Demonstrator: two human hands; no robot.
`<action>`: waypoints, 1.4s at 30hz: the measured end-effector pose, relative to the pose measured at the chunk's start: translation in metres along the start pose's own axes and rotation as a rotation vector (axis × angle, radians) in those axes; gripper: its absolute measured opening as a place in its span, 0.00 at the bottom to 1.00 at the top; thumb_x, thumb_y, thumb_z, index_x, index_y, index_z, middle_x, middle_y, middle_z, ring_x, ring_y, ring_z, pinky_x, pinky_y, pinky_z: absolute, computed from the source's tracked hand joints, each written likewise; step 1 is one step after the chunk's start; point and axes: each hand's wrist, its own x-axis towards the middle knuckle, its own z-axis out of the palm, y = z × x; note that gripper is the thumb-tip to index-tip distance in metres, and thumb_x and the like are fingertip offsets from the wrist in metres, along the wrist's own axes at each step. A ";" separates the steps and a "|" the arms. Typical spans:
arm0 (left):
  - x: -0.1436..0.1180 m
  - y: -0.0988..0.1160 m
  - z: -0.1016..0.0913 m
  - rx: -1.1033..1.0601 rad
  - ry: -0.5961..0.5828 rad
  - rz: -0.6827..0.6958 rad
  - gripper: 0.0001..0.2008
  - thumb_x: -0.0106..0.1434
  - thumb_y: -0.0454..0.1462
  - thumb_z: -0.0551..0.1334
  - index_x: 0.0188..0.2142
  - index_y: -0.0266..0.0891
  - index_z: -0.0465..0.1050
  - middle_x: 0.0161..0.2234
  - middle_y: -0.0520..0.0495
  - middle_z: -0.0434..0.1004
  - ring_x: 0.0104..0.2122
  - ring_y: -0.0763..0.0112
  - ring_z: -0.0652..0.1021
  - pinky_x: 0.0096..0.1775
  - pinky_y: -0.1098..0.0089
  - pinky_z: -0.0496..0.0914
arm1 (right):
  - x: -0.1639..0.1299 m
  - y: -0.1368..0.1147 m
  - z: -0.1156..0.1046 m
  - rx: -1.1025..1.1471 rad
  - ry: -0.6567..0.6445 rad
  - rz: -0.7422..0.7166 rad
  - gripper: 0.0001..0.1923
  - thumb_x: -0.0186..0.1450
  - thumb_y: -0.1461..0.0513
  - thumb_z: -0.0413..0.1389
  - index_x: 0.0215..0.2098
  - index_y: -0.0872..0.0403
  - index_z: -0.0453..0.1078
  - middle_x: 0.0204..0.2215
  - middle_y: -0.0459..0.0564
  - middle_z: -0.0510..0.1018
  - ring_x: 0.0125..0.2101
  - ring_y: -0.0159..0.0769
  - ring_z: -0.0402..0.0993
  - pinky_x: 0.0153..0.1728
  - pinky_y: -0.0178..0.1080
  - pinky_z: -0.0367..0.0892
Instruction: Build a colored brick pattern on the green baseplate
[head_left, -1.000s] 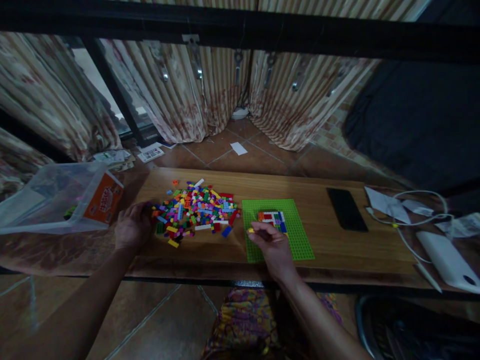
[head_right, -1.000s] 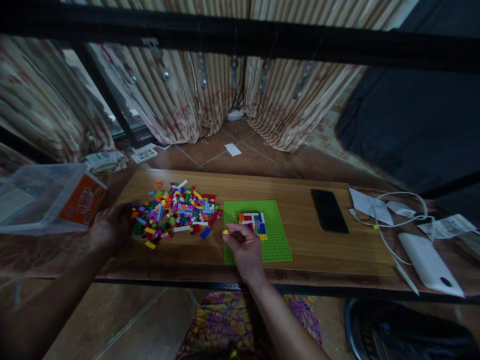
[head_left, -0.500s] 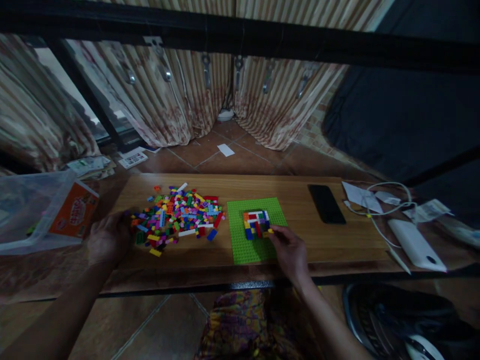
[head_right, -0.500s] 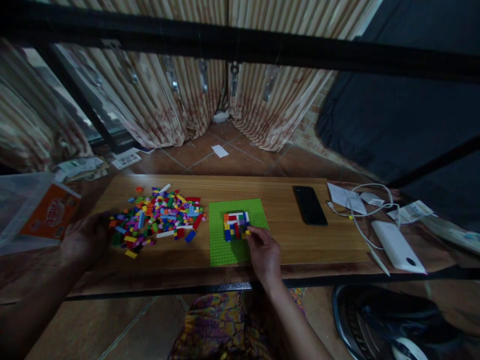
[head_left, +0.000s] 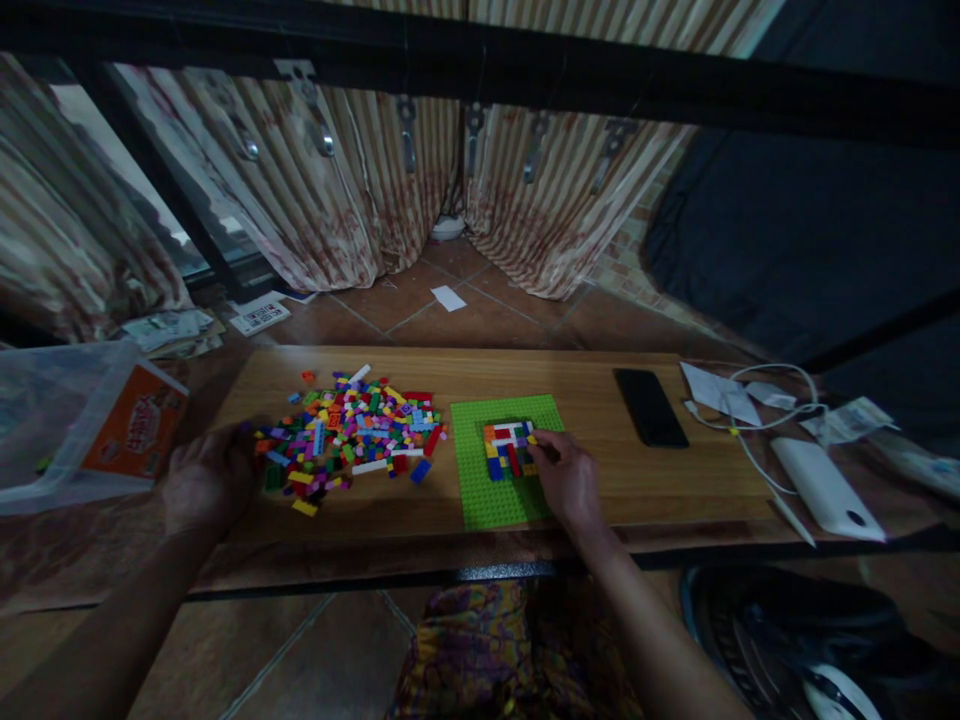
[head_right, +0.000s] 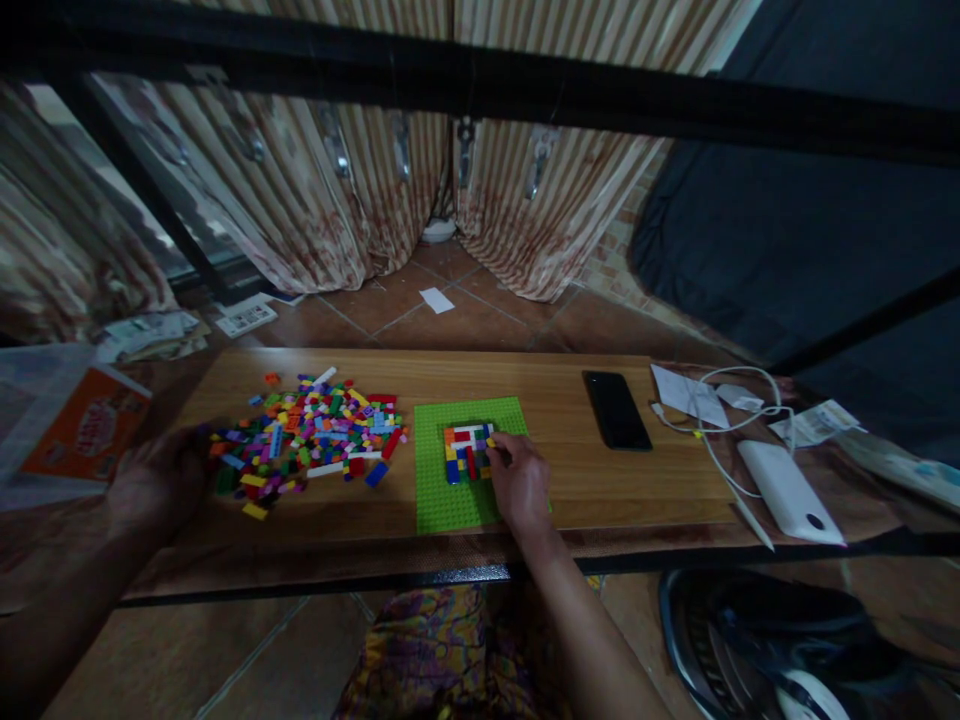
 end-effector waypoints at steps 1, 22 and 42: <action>0.000 0.000 0.000 0.000 0.004 0.006 0.24 0.64 0.43 0.45 0.51 0.33 0.70 0.46 0.35 0.74 0.45 0.52 0.71 0.50 0.56 0.66 | 0.000 0.000 0.001 -0.005 0.000 -0.006 0.11 0.62 0.58 0.55 0.38 0.54 0.76 0.35 0.55 0.80 0.35 0.40 0.76 0.38 0.43 0.70; 0.000 -0.004 0.005 -0.032 0.005 -0.012 0.23 0.65 0.43 0.46 0.51 0.35 0.70 0.47 0.37 0.74 0.47 0.53 0.71 0.51 0.56 0.65 | -0.001 -0.007 -0.001 -0.100 -0.008 -0.011 0.12 0.63 0.59 0.52 0.36 0.55 0.76 0.35 0.55 0.81 0.35 0.41 0.77 0.39 0.43 0.69; -0.001 -0.002 0.003 -0.001 -0.001 -0.009 0.23 0.64 0.40 0.46 0.52 0.33 0.70 0.48 0.37 0.74 0.47 0.53 0.71 0.51 0.57 0.66 | 0.007 -0.011 -0.004 -0.091 -0.034 0.188 0.10 0.58 0.56 0.56 0.28 0.54 0.75 0.27 0.52 0.81 0.28 0.40 0.76 0.31 0.39 0.66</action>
